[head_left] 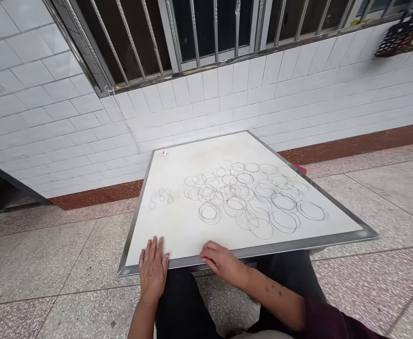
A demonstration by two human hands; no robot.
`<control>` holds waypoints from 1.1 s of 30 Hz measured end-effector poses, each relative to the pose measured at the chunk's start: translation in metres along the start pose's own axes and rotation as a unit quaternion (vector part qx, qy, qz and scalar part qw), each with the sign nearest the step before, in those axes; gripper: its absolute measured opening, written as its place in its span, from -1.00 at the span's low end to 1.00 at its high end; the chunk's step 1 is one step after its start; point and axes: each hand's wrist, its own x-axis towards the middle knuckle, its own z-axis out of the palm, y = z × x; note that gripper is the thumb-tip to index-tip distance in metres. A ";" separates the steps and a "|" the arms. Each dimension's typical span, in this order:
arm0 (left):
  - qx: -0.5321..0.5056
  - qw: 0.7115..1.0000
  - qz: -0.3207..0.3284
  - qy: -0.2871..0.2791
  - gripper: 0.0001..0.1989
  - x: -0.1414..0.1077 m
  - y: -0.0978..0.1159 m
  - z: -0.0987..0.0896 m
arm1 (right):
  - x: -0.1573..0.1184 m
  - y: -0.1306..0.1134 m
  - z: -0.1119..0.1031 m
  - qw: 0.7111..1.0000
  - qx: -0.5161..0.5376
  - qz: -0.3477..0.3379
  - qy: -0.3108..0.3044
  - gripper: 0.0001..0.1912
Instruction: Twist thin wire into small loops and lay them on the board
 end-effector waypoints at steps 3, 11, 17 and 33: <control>-0.005 1.000 -0.005 -0.005 -0.49 -0.003 0.003 -0.001 | 0.011 0.018 -0.021 0.995 -0.063 0.059 0.048 -0.81; -0.009 0.999 -0.035 -0.009 -0.50 -0.002 0.011 -0.003 | 0.036 0.066 -0.059 0.975 -0.191 0.099 0.055 -0.86; 0.006 0.999 -0.031 0.000 -0.51 -0.005 0.012 -0.003 | 0.033 0.071 -0.051 0.973 -0.225 0.055 0.028 -0.79; -0.567 0.787 -0.171 -0.174 -0.66 0.026 0.123 -0.152 | 0.036 0.068 -0.069 0.967 -0.249 -0.052 0.013 -0.80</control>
